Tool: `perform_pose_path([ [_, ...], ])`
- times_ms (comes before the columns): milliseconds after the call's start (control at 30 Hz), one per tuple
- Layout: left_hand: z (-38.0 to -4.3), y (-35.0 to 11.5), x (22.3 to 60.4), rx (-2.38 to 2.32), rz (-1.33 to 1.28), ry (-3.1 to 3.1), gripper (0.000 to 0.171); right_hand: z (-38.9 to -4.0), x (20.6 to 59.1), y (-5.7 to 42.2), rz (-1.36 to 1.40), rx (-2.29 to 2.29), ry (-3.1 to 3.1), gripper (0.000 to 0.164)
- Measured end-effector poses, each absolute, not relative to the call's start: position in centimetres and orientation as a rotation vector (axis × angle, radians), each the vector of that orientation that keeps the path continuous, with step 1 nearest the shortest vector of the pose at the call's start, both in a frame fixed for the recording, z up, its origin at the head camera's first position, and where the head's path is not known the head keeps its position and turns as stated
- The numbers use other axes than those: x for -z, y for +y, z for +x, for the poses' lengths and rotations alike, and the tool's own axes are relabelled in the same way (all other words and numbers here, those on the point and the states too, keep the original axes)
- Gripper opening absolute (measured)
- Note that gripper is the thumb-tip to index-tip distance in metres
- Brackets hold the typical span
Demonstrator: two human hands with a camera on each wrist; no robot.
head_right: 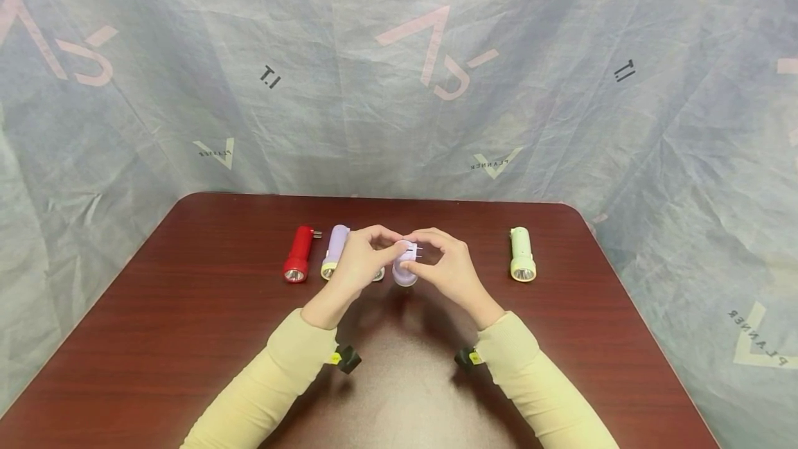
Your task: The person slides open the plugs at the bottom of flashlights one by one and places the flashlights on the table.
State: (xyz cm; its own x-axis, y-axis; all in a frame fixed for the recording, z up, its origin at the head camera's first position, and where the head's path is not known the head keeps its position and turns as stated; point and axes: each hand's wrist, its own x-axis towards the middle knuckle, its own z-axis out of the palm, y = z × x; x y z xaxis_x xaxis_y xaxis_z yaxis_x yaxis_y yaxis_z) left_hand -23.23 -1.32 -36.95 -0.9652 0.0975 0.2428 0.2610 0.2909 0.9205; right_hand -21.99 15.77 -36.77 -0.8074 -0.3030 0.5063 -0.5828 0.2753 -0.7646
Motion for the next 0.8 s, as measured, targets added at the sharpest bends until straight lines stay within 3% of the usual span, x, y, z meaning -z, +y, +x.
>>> perform_pose_path([
  [800, -23.22, -0.94, 37.21, 1.744, -0.272, -2.438, 0.017, -22.01, 36.64, 15.68, 0.829, -1.598, -2.284, 0.035],
])
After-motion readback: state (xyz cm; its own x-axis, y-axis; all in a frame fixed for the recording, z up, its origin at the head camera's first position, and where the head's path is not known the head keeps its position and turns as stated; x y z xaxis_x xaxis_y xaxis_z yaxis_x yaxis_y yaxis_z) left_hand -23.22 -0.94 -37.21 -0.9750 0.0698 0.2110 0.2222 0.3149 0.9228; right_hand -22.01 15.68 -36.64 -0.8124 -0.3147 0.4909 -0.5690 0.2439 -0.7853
